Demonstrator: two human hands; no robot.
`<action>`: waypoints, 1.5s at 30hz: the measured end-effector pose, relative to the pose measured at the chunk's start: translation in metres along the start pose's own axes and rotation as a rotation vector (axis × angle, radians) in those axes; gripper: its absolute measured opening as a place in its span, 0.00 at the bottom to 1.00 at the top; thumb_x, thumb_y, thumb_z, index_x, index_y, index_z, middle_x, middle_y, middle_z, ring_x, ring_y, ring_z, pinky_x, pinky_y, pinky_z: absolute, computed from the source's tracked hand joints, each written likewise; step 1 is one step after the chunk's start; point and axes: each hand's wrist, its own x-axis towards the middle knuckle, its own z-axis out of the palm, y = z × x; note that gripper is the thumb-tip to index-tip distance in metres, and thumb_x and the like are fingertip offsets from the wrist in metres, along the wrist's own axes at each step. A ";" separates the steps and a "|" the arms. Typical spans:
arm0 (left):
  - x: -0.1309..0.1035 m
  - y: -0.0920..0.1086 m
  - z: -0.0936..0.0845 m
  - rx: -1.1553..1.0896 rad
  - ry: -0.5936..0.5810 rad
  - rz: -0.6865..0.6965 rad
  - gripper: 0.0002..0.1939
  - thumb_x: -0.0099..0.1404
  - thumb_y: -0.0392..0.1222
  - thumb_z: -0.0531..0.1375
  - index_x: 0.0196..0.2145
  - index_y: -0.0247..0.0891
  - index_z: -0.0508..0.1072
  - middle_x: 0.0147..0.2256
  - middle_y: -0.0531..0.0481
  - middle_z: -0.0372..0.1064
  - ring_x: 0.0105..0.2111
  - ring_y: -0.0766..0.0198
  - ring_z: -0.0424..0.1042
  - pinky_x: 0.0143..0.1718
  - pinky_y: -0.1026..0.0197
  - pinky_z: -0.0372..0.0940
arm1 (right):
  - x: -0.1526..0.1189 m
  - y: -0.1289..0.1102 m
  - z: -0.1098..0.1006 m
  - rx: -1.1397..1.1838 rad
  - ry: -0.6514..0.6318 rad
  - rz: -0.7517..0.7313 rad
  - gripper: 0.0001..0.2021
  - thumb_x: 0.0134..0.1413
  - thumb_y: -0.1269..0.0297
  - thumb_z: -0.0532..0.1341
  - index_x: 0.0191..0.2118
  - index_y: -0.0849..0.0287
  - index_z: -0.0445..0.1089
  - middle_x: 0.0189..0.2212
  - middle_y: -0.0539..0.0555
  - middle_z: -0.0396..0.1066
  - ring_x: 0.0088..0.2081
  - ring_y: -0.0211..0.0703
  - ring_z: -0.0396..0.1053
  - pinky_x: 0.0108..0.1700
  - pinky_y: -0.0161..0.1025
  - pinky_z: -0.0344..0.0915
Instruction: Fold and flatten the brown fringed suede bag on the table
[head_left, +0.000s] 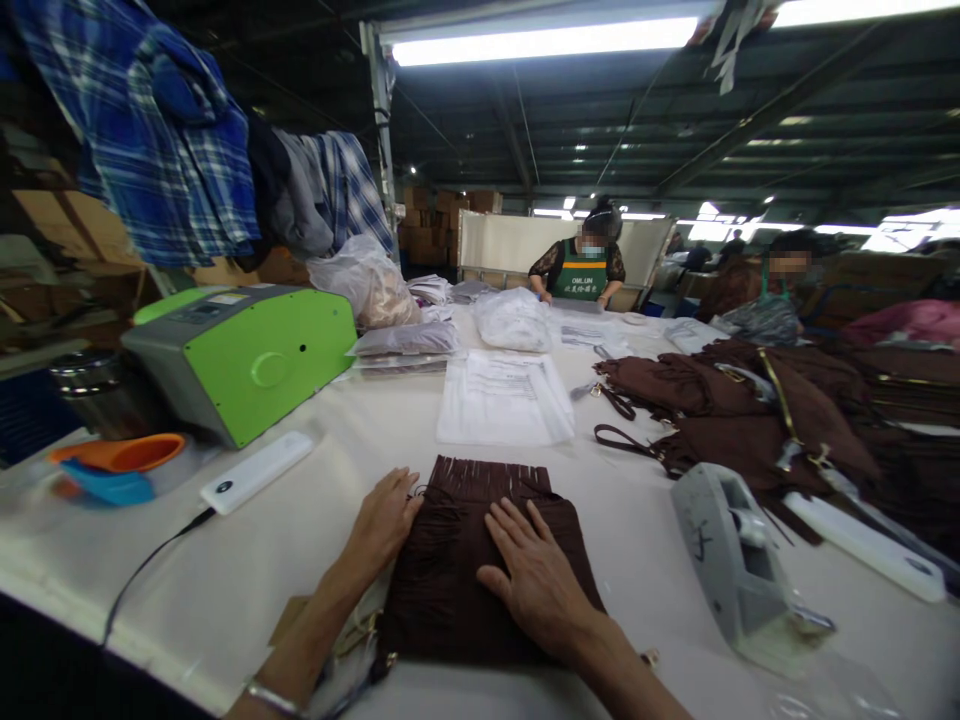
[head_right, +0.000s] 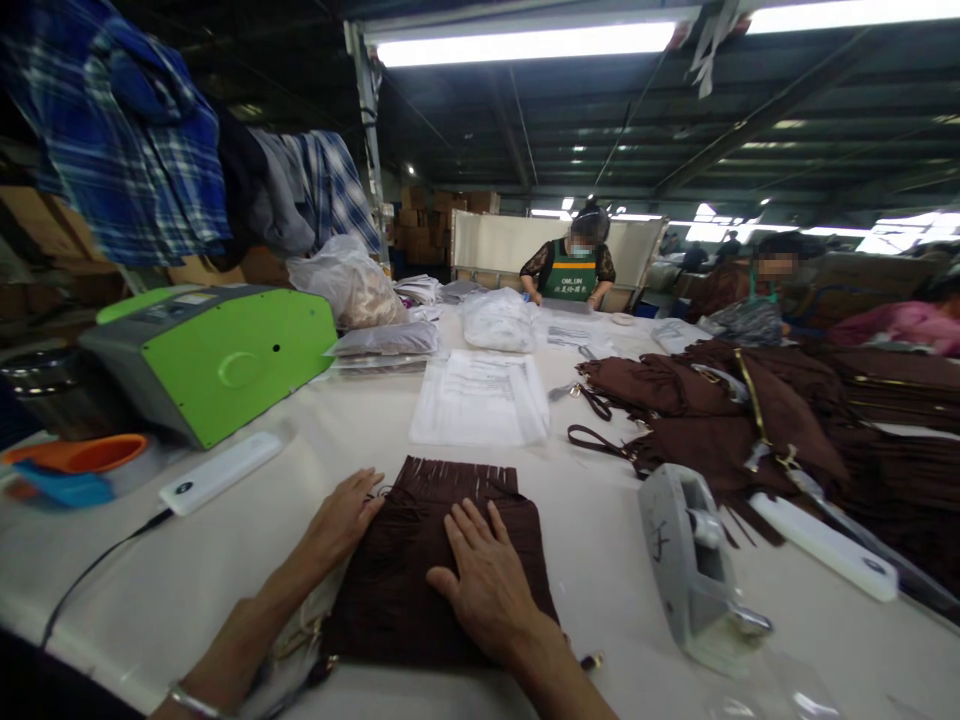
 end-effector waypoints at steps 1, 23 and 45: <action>0.001 0.001 0.003 0.012 -0.024 0.011 0.16 0.65 0.38 0.53 0.50 0.37 0.70 0.53 0.41 0.69 0.55 0.55 0.66 0.59 0.51 0.57 | -0.001 0.000 -0.003 0.007 0.017 -0.009 0.30 0.65 0.46 0.49 0.65 0.58 0.56 0.66 0.55 0.51 0.68 0.49 0.45 0.69 0.54 0.38; -0.029 0.022 -0.038 0.146 -0.017 -0.101 0.15 0.67 0.37 0.51 0.49 0.37 0.69 0.48 0.42 0.70 0.50 0.54 0.67 0.53 0.53 0.62 | 0.001 0.007 -0.003 -0.106 0.082 0.007 0.25 0.66 0.54 0.50 0.65 0.57 0.56 0.65 0.54 0.54 0.66 0.52 0.50 0.67 0.58 0.47; -0.029 0.075 -0.024 0.229 -0.250 0.071 0.08 0.63 0.33 0.55 0.38 0.43 0.69 0.36 0.49 0.75 0.39 0.56 0.74 0.37 0.59 0.63 | -0.006 -0.007 0.004 0.048 0.057 0.047 0.24 0.64 0.54 0.55 0.61 0.57 0.62 0.63 0.53 0.59 0.66 0.49 0.50 0.69 0.54 0.41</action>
